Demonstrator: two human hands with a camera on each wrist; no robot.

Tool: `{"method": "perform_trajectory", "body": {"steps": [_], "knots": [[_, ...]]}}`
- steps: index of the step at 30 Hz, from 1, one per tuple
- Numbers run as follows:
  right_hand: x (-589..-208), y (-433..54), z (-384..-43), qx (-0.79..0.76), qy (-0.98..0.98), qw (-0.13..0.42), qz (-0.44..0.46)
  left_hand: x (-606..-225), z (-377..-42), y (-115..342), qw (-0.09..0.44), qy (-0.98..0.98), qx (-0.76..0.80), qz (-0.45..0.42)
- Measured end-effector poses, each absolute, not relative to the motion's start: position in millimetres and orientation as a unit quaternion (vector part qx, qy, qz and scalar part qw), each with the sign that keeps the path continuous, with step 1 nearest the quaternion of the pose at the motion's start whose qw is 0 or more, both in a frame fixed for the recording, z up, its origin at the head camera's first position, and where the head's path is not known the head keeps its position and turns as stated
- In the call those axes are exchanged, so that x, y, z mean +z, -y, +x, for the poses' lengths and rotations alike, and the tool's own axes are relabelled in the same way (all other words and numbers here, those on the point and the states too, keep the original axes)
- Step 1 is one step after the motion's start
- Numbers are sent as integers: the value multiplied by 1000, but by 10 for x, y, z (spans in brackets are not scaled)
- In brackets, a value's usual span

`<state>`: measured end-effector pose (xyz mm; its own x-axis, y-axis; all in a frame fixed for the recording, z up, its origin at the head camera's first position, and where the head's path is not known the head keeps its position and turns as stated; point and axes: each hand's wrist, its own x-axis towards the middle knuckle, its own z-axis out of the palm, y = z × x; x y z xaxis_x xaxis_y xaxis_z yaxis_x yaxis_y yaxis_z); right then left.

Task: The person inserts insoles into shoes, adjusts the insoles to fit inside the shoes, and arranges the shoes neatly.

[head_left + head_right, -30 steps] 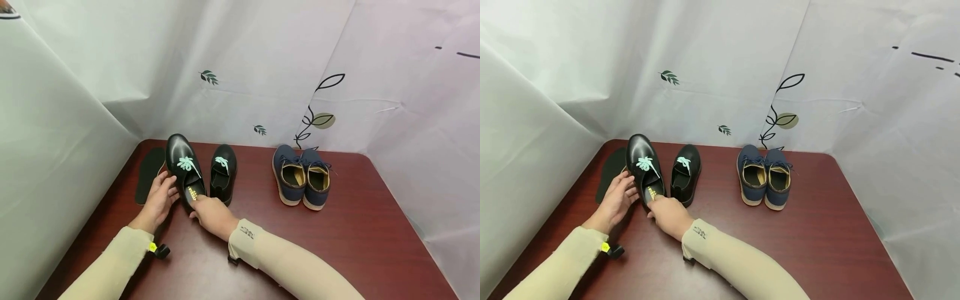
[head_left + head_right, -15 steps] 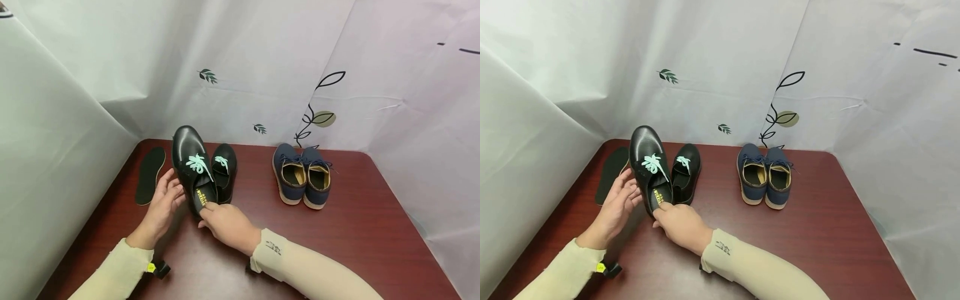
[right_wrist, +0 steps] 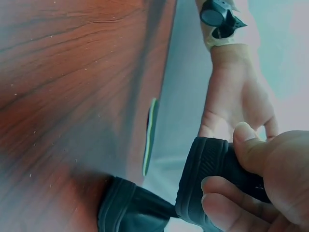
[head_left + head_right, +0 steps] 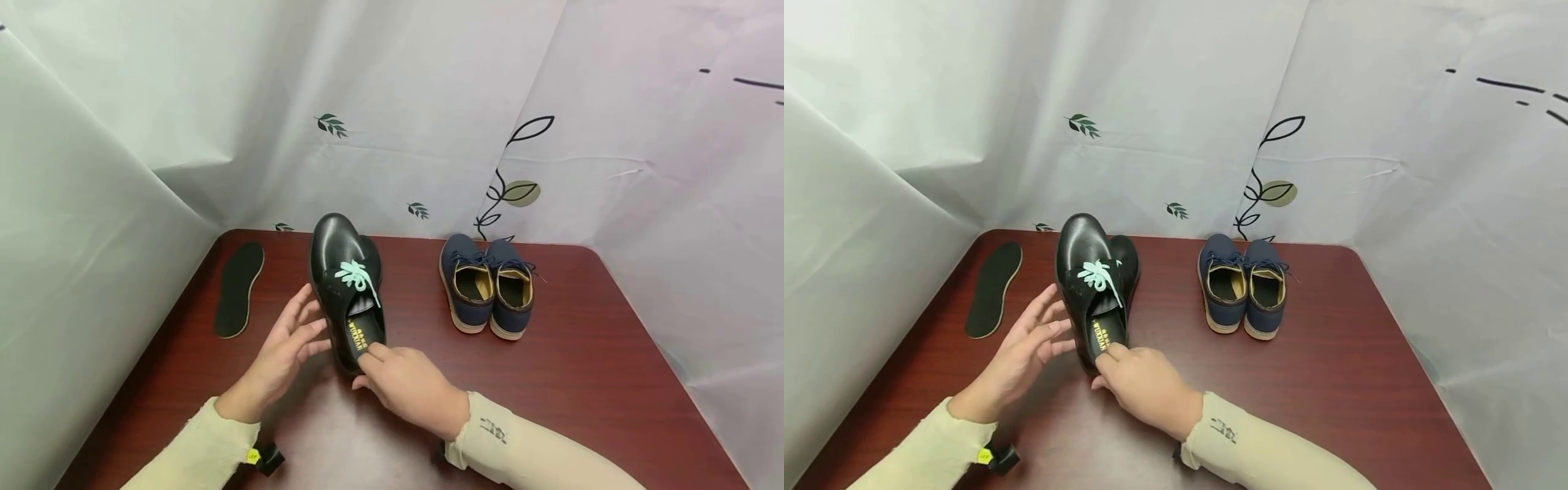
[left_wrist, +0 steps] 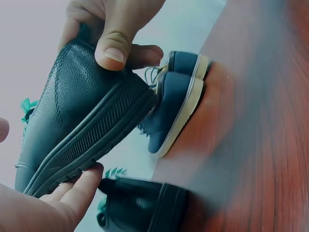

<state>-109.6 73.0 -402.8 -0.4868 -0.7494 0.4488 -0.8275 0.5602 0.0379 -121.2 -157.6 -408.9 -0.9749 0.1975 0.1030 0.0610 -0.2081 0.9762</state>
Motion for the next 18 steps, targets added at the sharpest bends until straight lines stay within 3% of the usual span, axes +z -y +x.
{"method": "perform_trajectory", "body": {"steps": [9,18], "knots": [[-4113,-1023,-980,92,846,242,466,-4171,-1225,1305,87,-647,744,142],[-4260,-1215,-914,117,858,230,444,-4277,-1263,966,109,-686,714,92]]}}
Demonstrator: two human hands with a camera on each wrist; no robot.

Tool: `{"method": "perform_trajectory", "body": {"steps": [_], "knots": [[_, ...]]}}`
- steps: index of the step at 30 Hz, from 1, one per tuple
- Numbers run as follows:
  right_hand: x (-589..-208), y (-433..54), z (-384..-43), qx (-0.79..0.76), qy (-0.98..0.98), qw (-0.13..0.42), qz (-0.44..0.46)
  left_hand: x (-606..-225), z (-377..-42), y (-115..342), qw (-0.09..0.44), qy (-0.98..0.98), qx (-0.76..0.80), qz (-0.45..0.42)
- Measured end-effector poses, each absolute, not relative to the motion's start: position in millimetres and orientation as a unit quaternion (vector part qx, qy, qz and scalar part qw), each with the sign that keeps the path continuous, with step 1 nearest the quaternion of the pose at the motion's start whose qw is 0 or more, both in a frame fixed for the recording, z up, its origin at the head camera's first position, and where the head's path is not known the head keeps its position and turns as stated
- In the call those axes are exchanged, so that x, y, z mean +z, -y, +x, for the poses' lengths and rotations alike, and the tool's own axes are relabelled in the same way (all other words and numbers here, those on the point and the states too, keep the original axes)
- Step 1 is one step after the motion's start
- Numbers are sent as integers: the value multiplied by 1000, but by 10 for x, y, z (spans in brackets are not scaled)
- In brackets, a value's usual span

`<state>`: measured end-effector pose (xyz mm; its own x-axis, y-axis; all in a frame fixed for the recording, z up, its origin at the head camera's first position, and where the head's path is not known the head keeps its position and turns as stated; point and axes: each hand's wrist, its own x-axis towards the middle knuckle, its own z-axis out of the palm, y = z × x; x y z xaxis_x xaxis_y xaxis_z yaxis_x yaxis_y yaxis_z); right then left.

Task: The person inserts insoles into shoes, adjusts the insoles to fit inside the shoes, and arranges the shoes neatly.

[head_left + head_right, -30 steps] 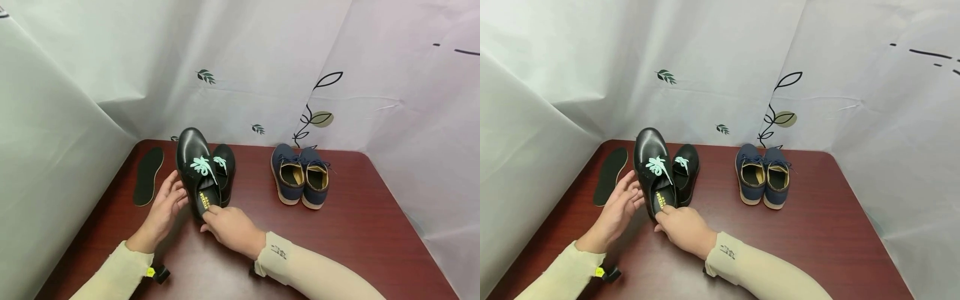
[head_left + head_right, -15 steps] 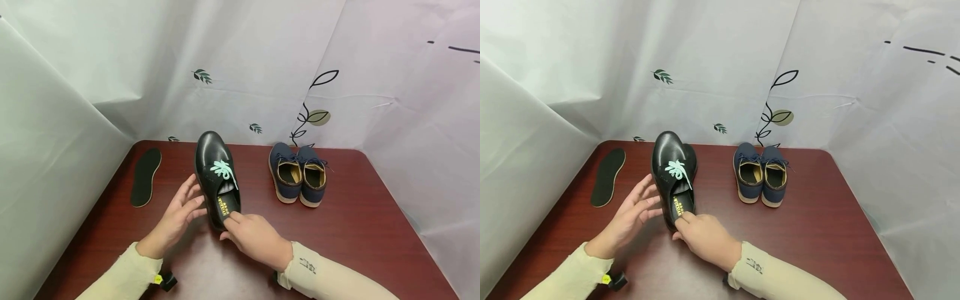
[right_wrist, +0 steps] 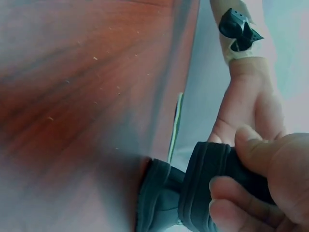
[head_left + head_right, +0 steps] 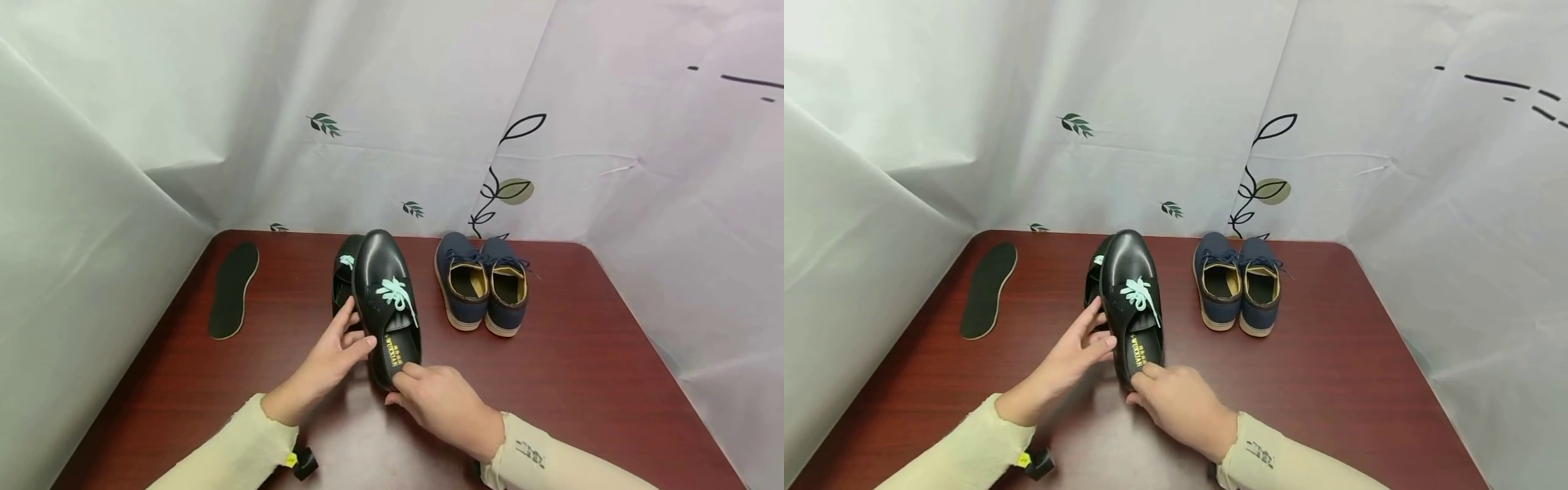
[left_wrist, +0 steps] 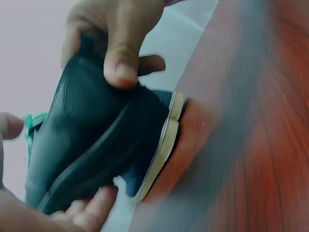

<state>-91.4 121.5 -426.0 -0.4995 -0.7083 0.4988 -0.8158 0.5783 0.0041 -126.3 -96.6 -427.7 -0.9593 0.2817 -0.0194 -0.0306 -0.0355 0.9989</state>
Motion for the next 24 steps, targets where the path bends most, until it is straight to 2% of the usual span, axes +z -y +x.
{"method": "perform_trajectory", "body": {"steps": [11,18,24], "knots": [[-4401,-1235,-856,135,882,194,408,-4413,-1334,745,136,-721,677,62],[-4436,-1204,-916,143,899,130,394,-4515,-1431,744,123,-778,615,50],[-4520,-1216,-1001,142,910,98,376,-4590,-1507,732,127,-828,544,48]]}}
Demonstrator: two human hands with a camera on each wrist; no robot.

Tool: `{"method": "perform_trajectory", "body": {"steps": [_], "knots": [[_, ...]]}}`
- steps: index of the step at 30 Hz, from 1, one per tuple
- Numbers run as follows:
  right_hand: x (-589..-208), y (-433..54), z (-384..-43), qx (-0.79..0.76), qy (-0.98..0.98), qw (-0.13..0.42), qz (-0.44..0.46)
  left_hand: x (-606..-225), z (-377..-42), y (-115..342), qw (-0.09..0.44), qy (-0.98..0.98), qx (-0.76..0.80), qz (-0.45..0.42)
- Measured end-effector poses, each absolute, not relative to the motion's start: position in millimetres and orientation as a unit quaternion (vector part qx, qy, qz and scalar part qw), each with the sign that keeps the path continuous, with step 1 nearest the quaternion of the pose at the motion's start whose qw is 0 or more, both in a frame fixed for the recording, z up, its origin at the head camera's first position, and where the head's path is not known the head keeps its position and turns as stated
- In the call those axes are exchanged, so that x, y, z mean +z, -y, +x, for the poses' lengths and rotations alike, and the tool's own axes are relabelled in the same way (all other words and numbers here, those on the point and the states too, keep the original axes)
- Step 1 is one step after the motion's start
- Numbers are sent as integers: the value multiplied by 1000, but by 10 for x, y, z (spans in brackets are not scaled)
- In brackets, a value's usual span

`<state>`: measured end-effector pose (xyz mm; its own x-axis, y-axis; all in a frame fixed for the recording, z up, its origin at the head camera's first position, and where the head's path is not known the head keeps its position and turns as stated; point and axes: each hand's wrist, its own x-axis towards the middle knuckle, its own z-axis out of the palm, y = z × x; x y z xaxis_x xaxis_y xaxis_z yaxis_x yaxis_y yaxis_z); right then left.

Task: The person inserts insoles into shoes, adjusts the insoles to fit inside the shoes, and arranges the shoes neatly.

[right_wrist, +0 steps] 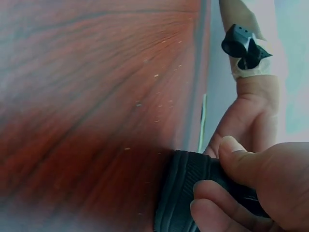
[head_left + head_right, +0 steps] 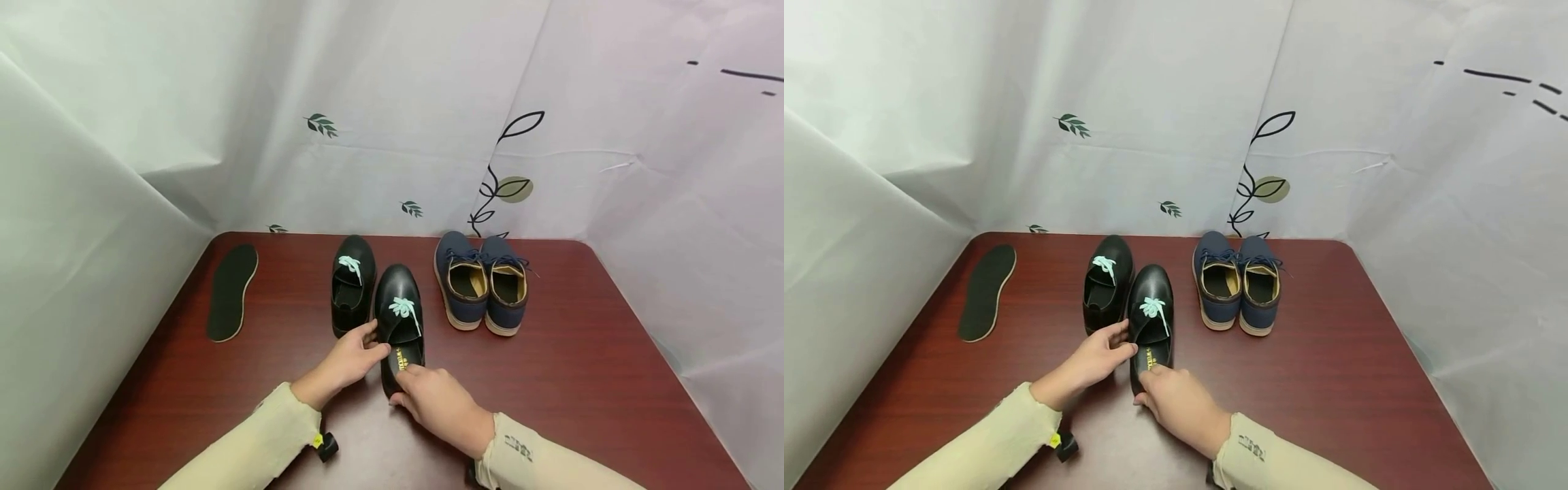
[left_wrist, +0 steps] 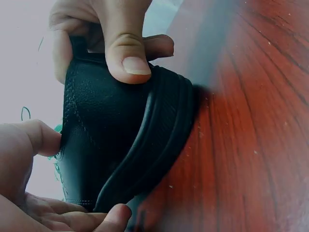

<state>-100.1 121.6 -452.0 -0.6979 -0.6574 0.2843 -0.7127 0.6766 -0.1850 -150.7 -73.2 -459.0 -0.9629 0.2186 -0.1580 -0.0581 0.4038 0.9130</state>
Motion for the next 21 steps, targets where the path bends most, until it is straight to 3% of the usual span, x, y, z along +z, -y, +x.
{"method": "perform_trajectory", "body": {"steps": [9,17,21], "knots": [[-4509,-1219,-1071,162,910,75,374,-4668,-1535,711,109,-848,517,45],[-4378,-1284,-1186,209,915,-13,345,-4683,-1501,682,88,-857,504,65],[-4287,-1325,-1348,244,912,44,325,-4700,-1473,653,87,-846,522,62]]}}
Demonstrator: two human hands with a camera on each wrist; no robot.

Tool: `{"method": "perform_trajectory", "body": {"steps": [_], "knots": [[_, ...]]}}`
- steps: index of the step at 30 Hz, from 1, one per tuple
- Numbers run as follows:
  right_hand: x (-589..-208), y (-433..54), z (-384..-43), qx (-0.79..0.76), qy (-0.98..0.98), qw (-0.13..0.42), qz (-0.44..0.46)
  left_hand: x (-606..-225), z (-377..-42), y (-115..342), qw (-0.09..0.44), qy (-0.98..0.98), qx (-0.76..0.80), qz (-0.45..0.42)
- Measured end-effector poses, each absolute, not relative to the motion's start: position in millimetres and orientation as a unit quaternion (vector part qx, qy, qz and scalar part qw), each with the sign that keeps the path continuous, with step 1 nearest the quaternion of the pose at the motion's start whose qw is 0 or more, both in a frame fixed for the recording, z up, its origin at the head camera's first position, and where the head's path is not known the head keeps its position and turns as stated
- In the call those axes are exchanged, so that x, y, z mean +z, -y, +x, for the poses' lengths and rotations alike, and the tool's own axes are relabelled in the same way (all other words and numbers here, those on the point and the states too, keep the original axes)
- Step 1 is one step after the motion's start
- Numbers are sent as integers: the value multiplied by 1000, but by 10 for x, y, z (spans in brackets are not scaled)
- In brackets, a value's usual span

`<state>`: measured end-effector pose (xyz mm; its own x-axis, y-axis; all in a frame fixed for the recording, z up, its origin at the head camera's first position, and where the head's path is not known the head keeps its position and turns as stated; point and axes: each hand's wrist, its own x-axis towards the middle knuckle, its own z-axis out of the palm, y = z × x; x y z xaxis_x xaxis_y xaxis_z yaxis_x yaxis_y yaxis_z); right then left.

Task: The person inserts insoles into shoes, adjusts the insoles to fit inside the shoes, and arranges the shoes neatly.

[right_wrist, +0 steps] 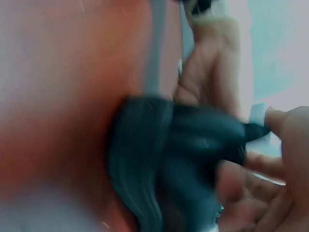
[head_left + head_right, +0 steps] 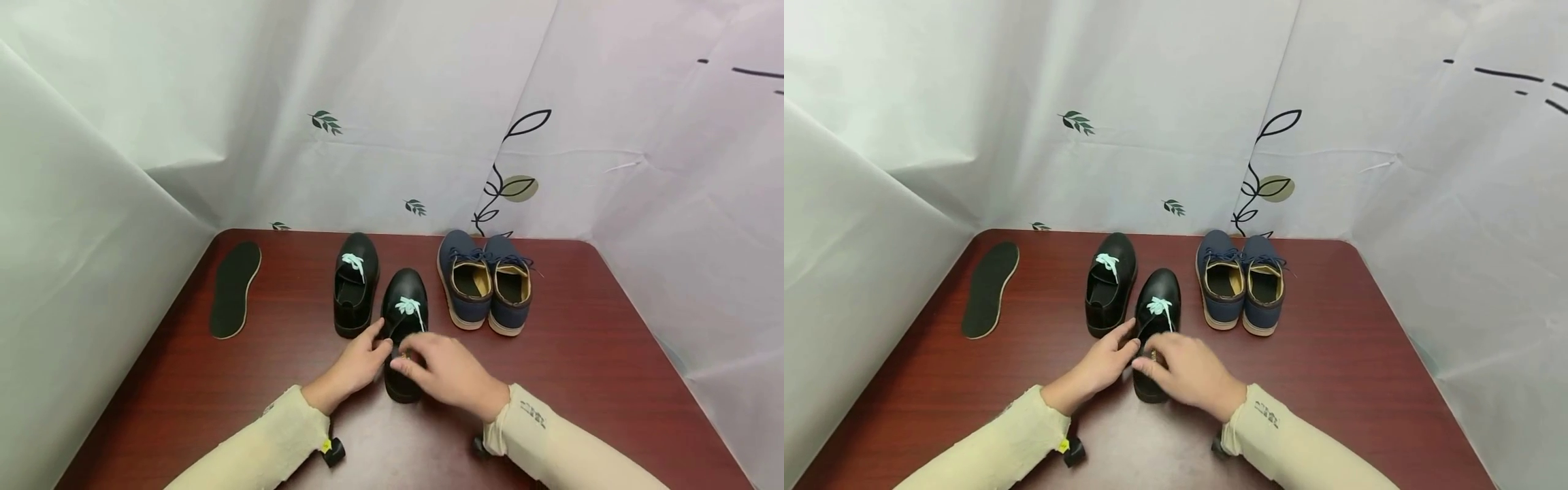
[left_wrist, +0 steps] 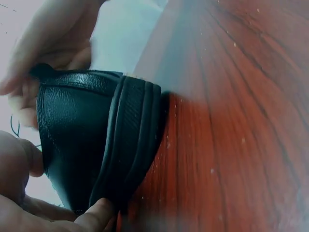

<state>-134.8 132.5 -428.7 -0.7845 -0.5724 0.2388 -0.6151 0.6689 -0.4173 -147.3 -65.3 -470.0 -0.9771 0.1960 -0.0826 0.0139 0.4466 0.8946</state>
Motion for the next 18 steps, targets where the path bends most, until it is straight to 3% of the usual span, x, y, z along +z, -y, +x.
{"method": "perform_trajectory", "body": {"steps": [3,5,13,18], "knots": [[-4239,-1350,-1524,222,917,107,313,-4706,-1469,636,98,-829,549,48],[-4217,-1352,-1639,183,928,119,301,-4707,-1468,632,106,-819,563,40],[-4267,-1245,-1965,71,958,-22,279,-4647,-1478,633,135,-779,611,40],[-4279,-1165,-2015,76,957,-46,275,-4635,-1486,635,141,-774,615,52]]}}
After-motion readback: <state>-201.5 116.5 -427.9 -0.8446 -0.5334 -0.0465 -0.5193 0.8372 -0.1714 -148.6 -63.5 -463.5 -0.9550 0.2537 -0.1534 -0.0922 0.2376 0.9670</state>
